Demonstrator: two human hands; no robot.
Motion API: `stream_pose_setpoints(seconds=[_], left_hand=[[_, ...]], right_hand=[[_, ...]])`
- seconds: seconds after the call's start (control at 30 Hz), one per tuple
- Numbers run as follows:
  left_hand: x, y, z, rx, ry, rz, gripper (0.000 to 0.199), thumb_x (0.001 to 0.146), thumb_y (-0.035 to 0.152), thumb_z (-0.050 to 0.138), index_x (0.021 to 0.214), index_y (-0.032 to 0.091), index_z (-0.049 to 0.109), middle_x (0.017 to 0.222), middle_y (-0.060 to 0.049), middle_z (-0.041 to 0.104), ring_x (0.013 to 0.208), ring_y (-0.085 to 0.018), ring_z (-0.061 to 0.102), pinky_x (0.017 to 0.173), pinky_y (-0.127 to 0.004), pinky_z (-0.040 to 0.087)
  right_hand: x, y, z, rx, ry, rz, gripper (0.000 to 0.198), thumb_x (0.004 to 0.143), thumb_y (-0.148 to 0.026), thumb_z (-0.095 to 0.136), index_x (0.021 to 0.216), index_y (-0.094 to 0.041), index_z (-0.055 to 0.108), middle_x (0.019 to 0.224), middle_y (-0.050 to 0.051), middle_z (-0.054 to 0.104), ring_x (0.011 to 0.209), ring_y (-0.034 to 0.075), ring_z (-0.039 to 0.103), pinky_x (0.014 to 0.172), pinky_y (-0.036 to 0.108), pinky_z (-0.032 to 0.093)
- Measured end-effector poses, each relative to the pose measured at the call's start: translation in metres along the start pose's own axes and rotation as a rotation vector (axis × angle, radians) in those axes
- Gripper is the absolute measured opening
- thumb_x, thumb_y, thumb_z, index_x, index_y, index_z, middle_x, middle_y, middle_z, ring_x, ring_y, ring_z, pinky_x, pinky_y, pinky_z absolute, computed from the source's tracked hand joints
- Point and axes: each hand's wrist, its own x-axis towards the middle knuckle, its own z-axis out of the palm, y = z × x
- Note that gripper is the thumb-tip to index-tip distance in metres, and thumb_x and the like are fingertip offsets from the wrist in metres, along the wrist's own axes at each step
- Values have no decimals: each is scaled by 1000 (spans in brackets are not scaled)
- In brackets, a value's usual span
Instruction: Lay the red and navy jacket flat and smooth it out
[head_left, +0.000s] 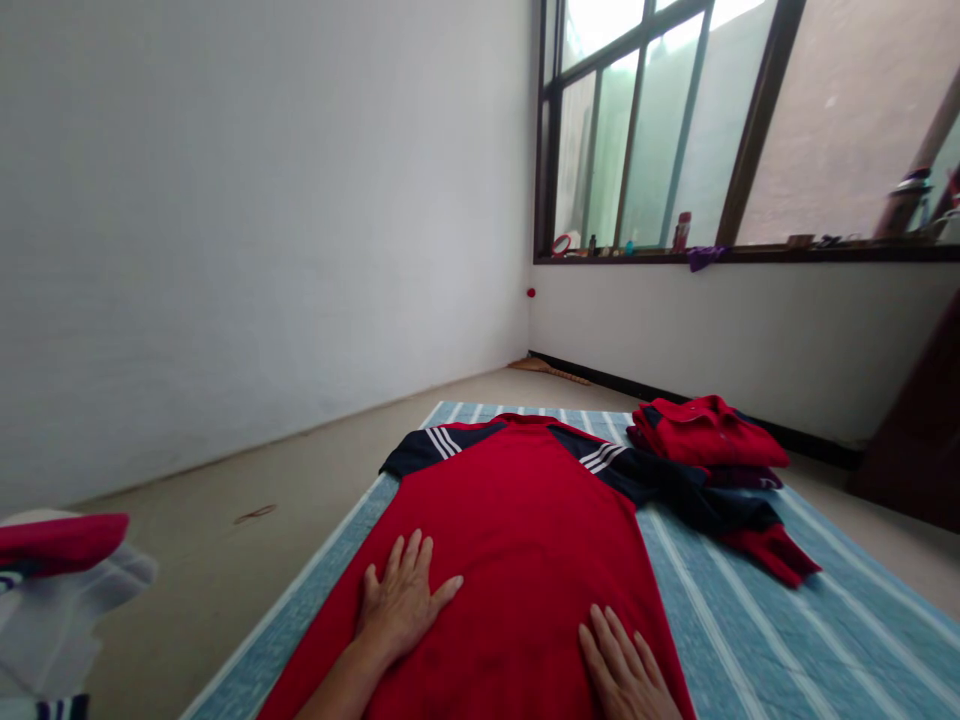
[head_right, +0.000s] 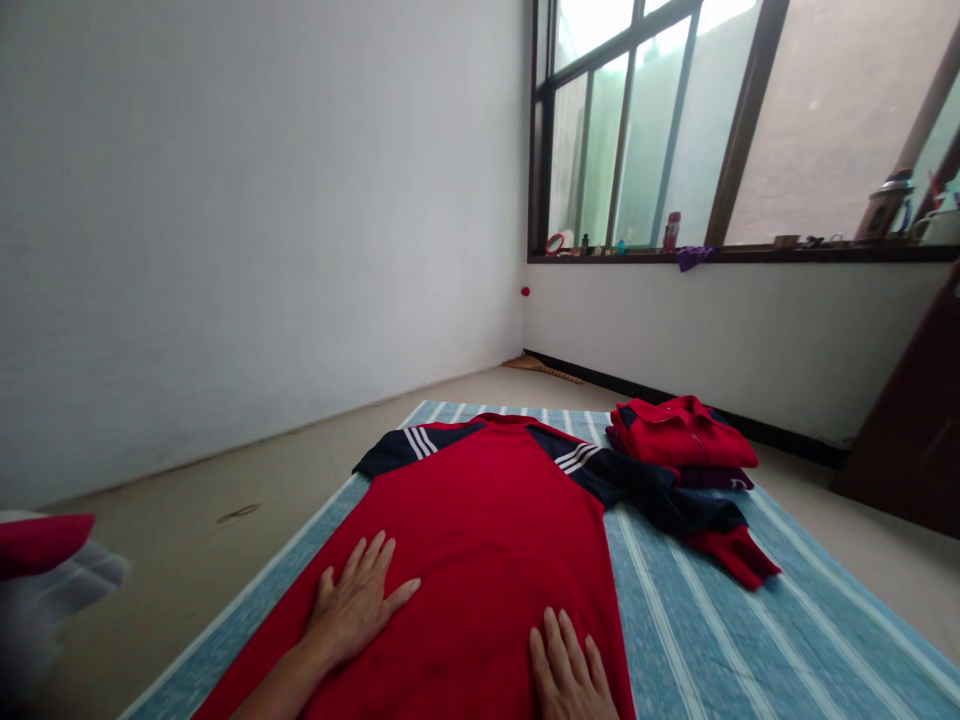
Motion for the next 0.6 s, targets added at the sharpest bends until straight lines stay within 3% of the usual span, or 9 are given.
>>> stream_pose_setpoints(seconds=[0.1, 0.27, 0.4, 0.6], left_hand=[[0, 0, 1, -10, 10, 4, 84, 84, 65, 29, 146, 10, 30, 155, -14, 20, 143, -34, 14, 108, -62, 14], [0, 1, -1, 2, -17, -8, 83, 84, 64, 29, 147, 10, 28, 155, -14, 18, 144, -33, 12, 109, -61, 14], [0, 1, -4, -9, -29, -11, 83, 84, 65, 28, 147, 10, 27, 155, -13, 17, 144, -32, 11, 110, -61, 13], [-8, 5, -14, -20, 10, 4, 83, 86, 64, 27, 146, 7, 27, 156, -14, 14, 144, -31, 11, 112, -57, 14]], right_hand=[[1, 6, 5, 57, -82, -56, 46, 96, -45, 36, 137, -27, 46, 141, 5, 40, 128, 30, 45, 97, 47, 48], [1, 11, 16, 62, -11, 3, 47, 95, -49, 36, 137, -28, 46, 143, 5, 38, 130, 31, 41, 100, 49, 44], [2, 13, 12, 90, -90, -91, 53, 93, -53, 39, 139, -27, 42, 143, 5, 38, 128, 30, 44, 97, 45, 48], [1, -6, -4, -48, 5, 21, 47, 97, -46, 31, 133, -24, 52, 140, 7, 44, 128, 30, 46, 99, 50, 45]])
